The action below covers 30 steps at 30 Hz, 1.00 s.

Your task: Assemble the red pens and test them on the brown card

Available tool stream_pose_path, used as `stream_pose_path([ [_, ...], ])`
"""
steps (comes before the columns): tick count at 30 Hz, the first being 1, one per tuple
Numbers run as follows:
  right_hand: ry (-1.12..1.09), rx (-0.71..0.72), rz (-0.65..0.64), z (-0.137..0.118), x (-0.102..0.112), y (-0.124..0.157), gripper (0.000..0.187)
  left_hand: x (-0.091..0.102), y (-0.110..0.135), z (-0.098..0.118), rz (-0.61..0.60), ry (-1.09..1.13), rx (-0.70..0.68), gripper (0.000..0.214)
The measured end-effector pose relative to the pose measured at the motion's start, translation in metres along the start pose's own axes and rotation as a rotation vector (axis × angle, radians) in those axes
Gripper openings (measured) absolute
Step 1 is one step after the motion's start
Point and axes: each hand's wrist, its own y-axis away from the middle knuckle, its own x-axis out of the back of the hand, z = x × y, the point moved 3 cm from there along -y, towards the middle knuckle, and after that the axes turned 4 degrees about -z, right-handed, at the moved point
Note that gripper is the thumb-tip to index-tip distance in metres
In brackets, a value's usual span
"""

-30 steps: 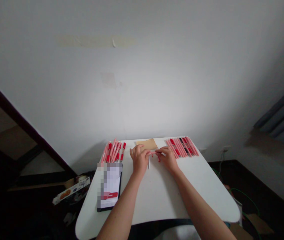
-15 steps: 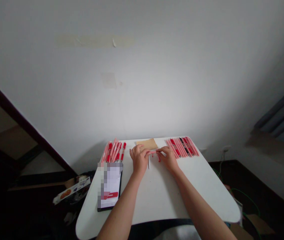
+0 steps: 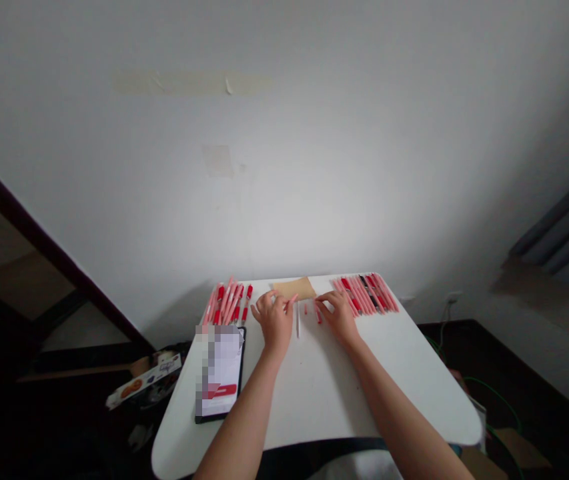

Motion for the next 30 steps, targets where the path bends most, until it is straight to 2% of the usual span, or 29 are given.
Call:
stream_pose_path([
  [7, 0.000, 0.011, 0.005, -0.0029, 0.0010, 0.0007, 0.017, -0.0042, 0.0026, -0.0079, -0.020, -0.138, 0.107, 0.024],
  [19, 0.003, 0.000, -0.007, -0.0083, 0.0030, 0.0010, 0.019, -0.0069, 0.0044, -0.0108, -0.030, -0.239, 0.121, 0.028],
  [30, 0.003, 0.005, -0.013, -0.0068, 0.0022, 0.0009, 0.017, -0.0020, 0.0023, -0.0089, -0.038, -0.210, 0.139, 0.023],
])
